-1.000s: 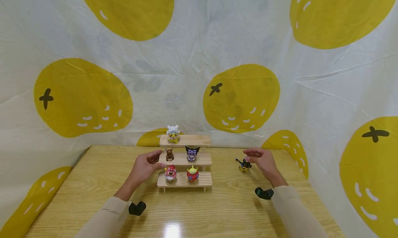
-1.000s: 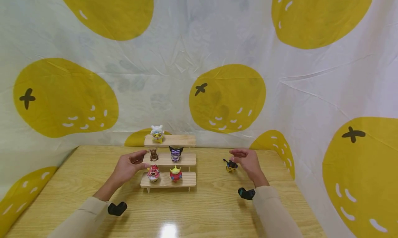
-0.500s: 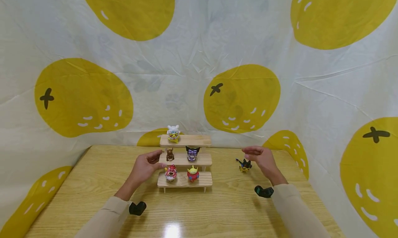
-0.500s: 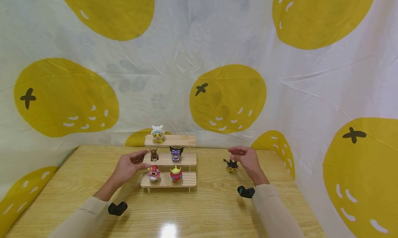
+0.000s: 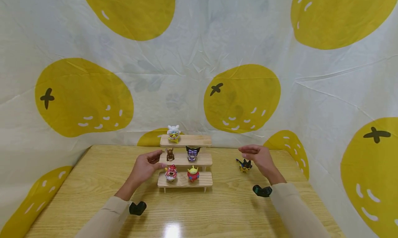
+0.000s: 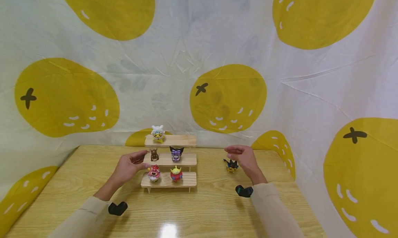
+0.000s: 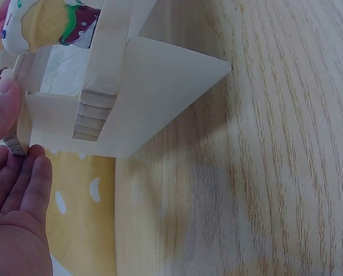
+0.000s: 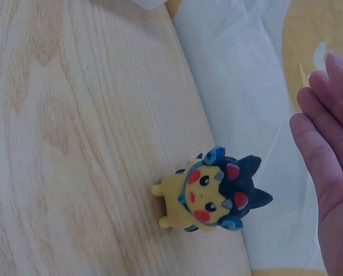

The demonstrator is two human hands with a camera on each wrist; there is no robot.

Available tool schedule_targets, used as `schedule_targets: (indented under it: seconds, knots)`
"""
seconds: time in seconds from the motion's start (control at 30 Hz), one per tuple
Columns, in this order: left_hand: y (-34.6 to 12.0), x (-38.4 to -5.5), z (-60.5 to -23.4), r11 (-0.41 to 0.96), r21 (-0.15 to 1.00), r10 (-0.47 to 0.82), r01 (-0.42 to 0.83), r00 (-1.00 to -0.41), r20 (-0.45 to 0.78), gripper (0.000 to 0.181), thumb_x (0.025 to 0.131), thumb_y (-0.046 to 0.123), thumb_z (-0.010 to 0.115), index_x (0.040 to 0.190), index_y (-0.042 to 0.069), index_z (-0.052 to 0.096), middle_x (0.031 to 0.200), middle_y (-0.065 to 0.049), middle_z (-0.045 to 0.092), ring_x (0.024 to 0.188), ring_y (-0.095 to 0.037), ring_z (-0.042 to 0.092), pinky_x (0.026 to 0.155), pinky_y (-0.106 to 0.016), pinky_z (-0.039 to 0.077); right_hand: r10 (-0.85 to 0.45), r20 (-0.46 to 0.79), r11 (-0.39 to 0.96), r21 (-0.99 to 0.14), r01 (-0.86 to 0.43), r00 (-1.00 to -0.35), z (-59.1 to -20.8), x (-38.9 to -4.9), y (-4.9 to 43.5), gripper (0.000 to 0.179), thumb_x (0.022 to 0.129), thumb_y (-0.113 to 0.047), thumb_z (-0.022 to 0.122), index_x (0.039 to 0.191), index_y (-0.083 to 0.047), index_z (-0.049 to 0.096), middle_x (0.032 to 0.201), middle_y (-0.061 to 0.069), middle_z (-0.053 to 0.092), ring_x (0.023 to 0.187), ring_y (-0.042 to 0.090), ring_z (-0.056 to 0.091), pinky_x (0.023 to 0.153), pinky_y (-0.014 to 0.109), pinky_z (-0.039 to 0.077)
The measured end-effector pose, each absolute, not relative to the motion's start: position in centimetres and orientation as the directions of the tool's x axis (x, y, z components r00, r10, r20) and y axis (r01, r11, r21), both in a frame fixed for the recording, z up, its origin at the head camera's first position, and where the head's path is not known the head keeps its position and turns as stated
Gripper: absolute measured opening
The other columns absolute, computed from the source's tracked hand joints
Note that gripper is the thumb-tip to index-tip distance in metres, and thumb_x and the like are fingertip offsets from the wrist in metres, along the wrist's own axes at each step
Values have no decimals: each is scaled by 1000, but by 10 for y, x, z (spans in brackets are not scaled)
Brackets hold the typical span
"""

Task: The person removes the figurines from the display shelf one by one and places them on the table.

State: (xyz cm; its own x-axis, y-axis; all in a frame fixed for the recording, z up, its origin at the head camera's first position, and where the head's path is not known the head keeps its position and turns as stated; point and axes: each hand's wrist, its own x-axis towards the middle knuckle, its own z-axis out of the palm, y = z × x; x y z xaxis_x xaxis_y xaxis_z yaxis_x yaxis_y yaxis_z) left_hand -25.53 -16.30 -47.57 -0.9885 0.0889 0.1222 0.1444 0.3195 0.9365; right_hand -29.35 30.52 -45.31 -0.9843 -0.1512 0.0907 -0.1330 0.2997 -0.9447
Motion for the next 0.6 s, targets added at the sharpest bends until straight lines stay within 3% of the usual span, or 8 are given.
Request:
schedule_targets:
  seconds: [0.23, 0.43, 0.6]
  knots:
    - [-164, -253, -474, 333, 931, 99, 148, -988, 121, 60, 93, 11, 79, 147, -1, 57, 150, -24, 58, 139, -39, 58, 110, -40, 55, -169, 108, 285, -946, -153, -980, -448, -294, 300, 38, 99, -10, 72, 132, 9, 66, 113, -10, 79, 102, -4, 72, 88, 15, 60]
    - [-164, -252, -474, 342, 927, 105, 152, -987, 123, 60, 94, 14, 79, 148, -1, 57, 151, -25, 57, 139, -40, 57, 109, -41, 55, -180, 119, 288, -943, -169, -976, -445, -295, 296, 35, 99, -8, 71, 130, 8, 68, 125, 11, 77, 103, -2, 72, 90, 16, 61]
    - [-164, -253, -474, 338, 929, 101, 152, -987, 125, 60, 93, 13, 79, 147, 0, 57, 150, -25, 58, 139, -40, 58, 110, -40, 55, -189, 106, 309, -937, -161, -976, -442, -295, 293, 34, 100, -8, 69, 131, 5, 68, 132, 19, 72, 104, -2, 72, 92, 16, 60]
